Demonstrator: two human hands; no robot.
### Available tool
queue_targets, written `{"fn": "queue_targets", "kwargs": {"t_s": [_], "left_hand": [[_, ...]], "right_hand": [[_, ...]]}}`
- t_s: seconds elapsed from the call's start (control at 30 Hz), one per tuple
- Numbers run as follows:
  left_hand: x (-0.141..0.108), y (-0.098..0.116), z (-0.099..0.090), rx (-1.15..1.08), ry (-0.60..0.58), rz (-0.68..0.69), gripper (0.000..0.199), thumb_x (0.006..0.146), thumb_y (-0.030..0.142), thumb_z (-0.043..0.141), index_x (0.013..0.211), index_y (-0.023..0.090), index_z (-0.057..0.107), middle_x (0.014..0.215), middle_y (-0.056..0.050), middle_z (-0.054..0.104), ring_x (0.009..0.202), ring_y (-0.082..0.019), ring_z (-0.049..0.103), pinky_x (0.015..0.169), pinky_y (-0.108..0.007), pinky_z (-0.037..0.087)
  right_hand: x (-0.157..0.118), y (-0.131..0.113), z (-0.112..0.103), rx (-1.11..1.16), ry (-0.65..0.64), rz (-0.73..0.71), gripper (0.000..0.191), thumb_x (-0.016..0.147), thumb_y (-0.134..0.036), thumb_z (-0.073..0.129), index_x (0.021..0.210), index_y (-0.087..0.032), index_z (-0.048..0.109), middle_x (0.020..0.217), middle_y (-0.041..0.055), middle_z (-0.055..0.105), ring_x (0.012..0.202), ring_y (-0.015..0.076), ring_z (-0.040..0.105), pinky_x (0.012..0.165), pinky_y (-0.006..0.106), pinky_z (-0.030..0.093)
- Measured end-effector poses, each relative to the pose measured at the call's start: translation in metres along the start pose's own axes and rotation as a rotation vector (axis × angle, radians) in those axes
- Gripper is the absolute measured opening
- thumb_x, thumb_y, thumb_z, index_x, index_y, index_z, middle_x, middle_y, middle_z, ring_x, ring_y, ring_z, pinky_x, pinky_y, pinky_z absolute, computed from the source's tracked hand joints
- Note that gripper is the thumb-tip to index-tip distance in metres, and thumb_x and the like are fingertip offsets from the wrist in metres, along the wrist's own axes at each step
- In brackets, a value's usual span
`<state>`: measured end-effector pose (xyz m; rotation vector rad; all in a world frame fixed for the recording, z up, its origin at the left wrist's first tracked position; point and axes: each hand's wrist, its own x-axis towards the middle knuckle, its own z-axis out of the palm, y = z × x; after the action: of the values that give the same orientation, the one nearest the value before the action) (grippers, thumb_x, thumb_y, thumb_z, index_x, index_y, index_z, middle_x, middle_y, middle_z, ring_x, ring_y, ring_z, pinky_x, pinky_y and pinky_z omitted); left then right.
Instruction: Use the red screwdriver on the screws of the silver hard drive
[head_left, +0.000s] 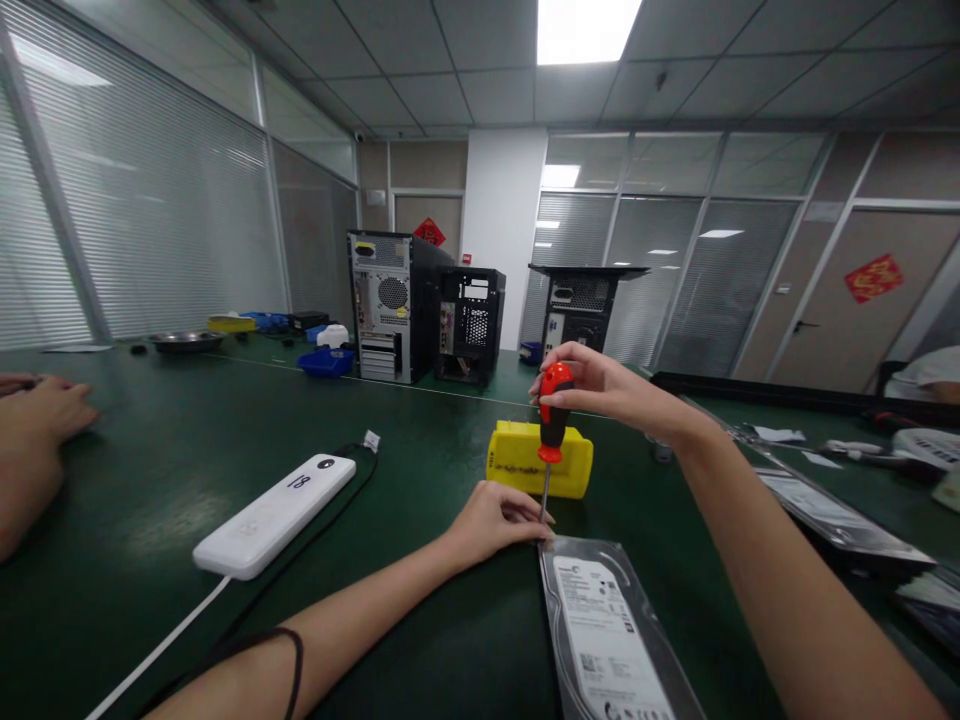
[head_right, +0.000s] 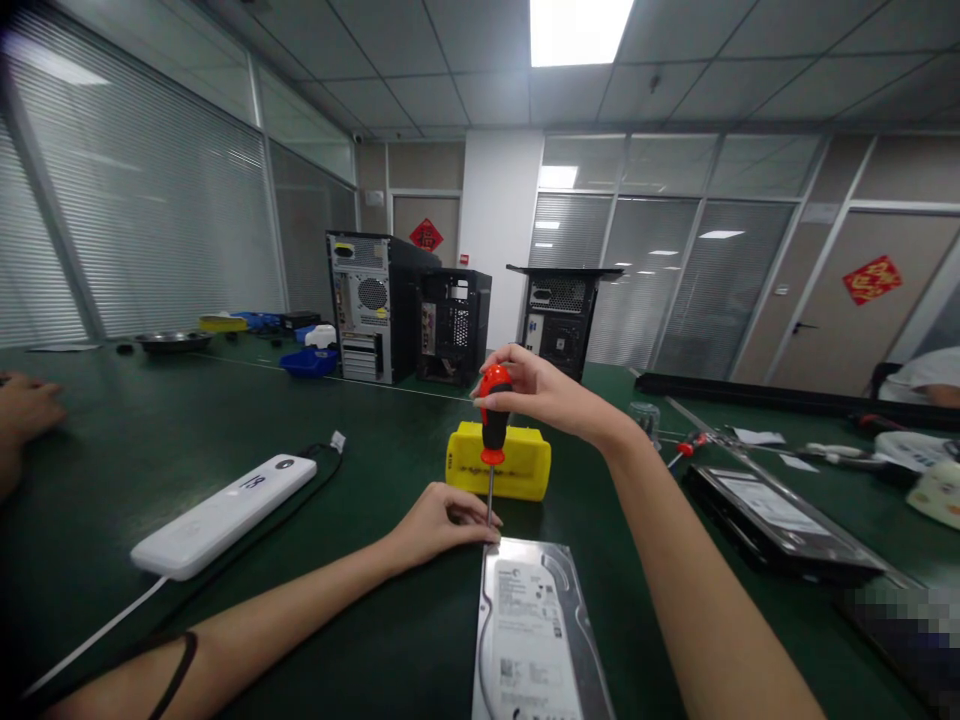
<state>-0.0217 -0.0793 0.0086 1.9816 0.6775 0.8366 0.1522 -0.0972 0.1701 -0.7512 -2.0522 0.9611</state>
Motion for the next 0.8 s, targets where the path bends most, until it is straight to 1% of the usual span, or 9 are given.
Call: {"fn": "queue_targets", "kwargs": {"t_s": [0.13, 0.23, 0.3, 0.47, 0.5, 0.57, 0.63, 0.7, 0.8], "left_hand": [[0.0, -0.002, -0.001, -0.08, -0.067, 0.007, 0.032, 0.07, 0.032, 0.072, 0.094, 0.011, 0.071, 0.088, -0.01, 0.073, 0.08, -0.02, 0.069, 0.075, -0.028, 0.053], [0.0, -0.002, -0.001, -0.067, -0.065, 0.004, 0.033, 0.068, 0.034, 0.073, 0.091, 0.01, 0.072, 0.089, -0.011, 0.073, 0.08, -0.021, 0.069, 0.075, -0.029, 0.053], [0.0, -0.001, -0.001, -0.037, -0.046, 0.009, 0.032, 0.068, 0.035, 0.073, 0.088, 0.01, 0.072, 0.089, -0.011, 0.073, 0.079, -0.021, 0.069, 0.074, -0.029, 0.054], [0.0, -0.001, 0.002, -0.041, -0.036, 0.001, 0.034, 0.068, 0.035, 0.073, 0.089, 0.009, 0.072, 0.086, -0.012, 0.073, 0.078, -0.023, 0.07, 0.076, -0.031, 0.055], [0.0, -0.001, 0.001, -0.053, -0.042, -0.005, 0.034, 0.068, 0.035, 0.073, 0.089, 0.009, 0.072, 0.086, -0.012, 0.073, 0.079, -0.023, 0.07, 0.077, -0.032, 0.055], [0.001, -0.002, 0.0, -0.09, -0.069, -0.013, 0.036, 0.069, 0.035, 0.072, 0.092, 0.008, 0.071, 0.088, -0.012, 0.073, 0.082, -0.024, 0.069, 0.08, -0.033, 0.054], [0.001, -0.003, -0.003, -0.127, -0.123, -0.021, 0.037, 0.069, 0.033, 0.073, 0.096, 0.008, 0.07, 0.093, -0.013, 0.072, 0.087, -0.024, 0.068, 0.083, -0.033, 0.053], [0.001, -0.004, -0.006, -0.144, -0.166, -0.026, 0.038, 0.069, 0.032, 0.073, 0.099, 0.008, 0.069, 0.098, -0.014, 0.07, 0.09, -0.024, 0.067, 0.085, -0.034, 0.052], [0.001, -0.006, -0.009, -0.148, -0.17, -0.025, 0.038, 0.069, 0.031, 0.072, 0.099, 0.008, 0.069, 0.099, -0.014, 0.07, 0.091, -0.024, 0.067, 0.085, -0.034, 0.053]], "right_hand": [[0.004, 0.001, -0.005, -0.084, -0.035, -0.001, 0.036, 0.075, -0.024, 0.064, 0.107, -0.023, 0.048, 0.089, 0.0005, 0.064, 0.085, 0.0173, 0.063, 0.079, 0.037, 0.05], [0.007, 0.004, -0.004, -0.236, -0.001, -0.047, 0.031, 0.076, -0.029, 0.063, 0.105, -0.021, 0.055, 0.092, 0.0022, 0.061, 0.085, 0.0174, 0.061, 0.079, 0.035, 0.05], [0.007, 0.003, -0.003, -0.289, 0.017, -0.078, 0.029, 0.078, -0.031, 0.061, 0.105, -0.02, 0.057, 0.097, 0.0034, 0.059, 0.088, 0.0178, 0.06, 0.082, 0.035, 0.049], [-0.001, -0.007, -0.001, -0.244, -0.091, -0.03, 0.035, 0.091, -0.033, 0.042, 0.124, -0.023, 0.048, 0.114, 0.0067, 0.057, 0.103, 0.0185, 0.056, 0.083, 0.033, 0.049], [-0.003, -0.008, -0.001, -0.231, -0.101, -0.021, 0.036, 0.092, -0.032, 0.04, 0.126, -0.023, 0.046, 0.115, 0.0069, 0.057, 0.104, 0.0182, 0.056, 0.083, 0.032, 0.048], [-0.005, -0.01, 0.0, -0.213, -0.076, -0.013, 0.038, 0.091, -0.031, 0.042, 0.128, -0.022, 0.043, 0.111, 0.0071, 0.059, 0.103, 0.0178, 0.056, 0.083, 0.032, 0.048], [-0.004, -0.01, 0.001, -0.212, -0.036, -0.011, 0.037, 0.089, -0.032, 0.047, 0.123, -0.02, 0.047, 0.105, 0.0071, 0.06, 0.099, 0.018, 0.057, 0.081, 0.032, 0.049], [-0.003, -0.008, 0.0, -0.223, -0.013, -0.024, 0.031, 0.086, -0.034, 0.052, 0.112, -0.017, 0.054, 0.099, 0.0065, 0.06, 0.093, 0.0181, 0.058, 0.079, 0.032, 0.049], [-0.002, -0.004, -0.001, -0.252, 0.011, -0.048, 0.024, 0.082, -0.036, 0.057, 0.097, -0.016, 0.057, 0.091, 0.0046, 0.059, 0.086, 0.0166, 0.058, 0.077, 0.031, 0.049]]}}
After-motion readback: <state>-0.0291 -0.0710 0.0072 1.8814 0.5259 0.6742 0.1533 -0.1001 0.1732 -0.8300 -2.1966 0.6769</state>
